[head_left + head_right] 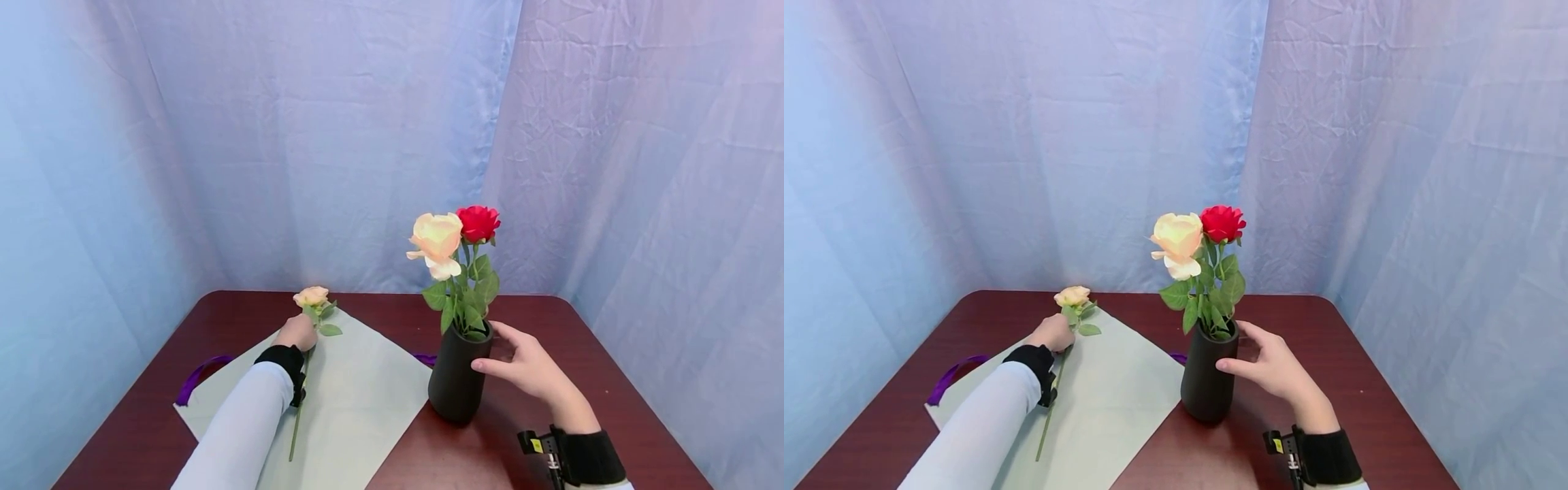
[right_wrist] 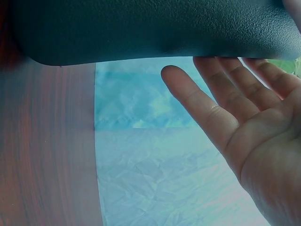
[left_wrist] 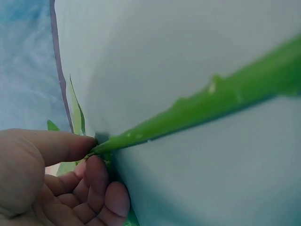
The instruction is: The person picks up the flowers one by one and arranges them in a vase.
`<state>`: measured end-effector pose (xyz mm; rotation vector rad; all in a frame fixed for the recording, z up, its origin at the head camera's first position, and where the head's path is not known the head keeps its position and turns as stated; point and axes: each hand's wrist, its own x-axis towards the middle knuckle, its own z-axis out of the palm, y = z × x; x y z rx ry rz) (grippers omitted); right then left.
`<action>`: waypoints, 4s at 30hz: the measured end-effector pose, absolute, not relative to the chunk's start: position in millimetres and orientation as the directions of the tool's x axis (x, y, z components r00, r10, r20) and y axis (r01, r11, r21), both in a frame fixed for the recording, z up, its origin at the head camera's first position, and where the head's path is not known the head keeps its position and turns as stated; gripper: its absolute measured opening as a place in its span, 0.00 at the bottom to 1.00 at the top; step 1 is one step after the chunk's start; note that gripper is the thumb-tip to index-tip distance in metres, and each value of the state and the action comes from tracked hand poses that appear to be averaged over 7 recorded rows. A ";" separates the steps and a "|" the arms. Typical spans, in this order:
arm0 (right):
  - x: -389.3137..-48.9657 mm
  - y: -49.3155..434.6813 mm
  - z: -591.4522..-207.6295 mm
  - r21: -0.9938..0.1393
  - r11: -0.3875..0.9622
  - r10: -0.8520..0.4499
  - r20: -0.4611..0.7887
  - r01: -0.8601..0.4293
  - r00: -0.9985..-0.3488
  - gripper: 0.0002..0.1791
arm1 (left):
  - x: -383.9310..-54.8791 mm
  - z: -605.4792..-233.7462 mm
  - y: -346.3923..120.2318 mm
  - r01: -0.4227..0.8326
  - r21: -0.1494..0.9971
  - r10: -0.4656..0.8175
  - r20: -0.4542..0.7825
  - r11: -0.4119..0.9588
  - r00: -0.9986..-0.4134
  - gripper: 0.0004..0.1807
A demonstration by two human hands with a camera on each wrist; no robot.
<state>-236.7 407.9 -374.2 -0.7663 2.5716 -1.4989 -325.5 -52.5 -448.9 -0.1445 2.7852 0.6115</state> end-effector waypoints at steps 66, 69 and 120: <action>-236.1 406.6 -372.6 -0.823 0.418 -0.446 0.183 -0.385 -0.876 0.37 | -281.4 -399.5 -38.8 -0.100 0.991 -0.002 -0.100 0.093 -0.995 0.13; -235.8 407.5 -372.8 -0.825 0.414 -0.445 0.185 -0.384 -0.877 0.38 | -281.3 -398.6 -38.4 -0.095 0.994 -0.018 -0.094 0.062 -0.995 0.14; -236.1 406.8 -373.7 -0.820 0.409 -0.450 0.201 -0.401 -0.870 0.36 | -244.9 -346.2 -38.3 0.248 0.916 -0.186 0.197 -0.316 -0.963 0.01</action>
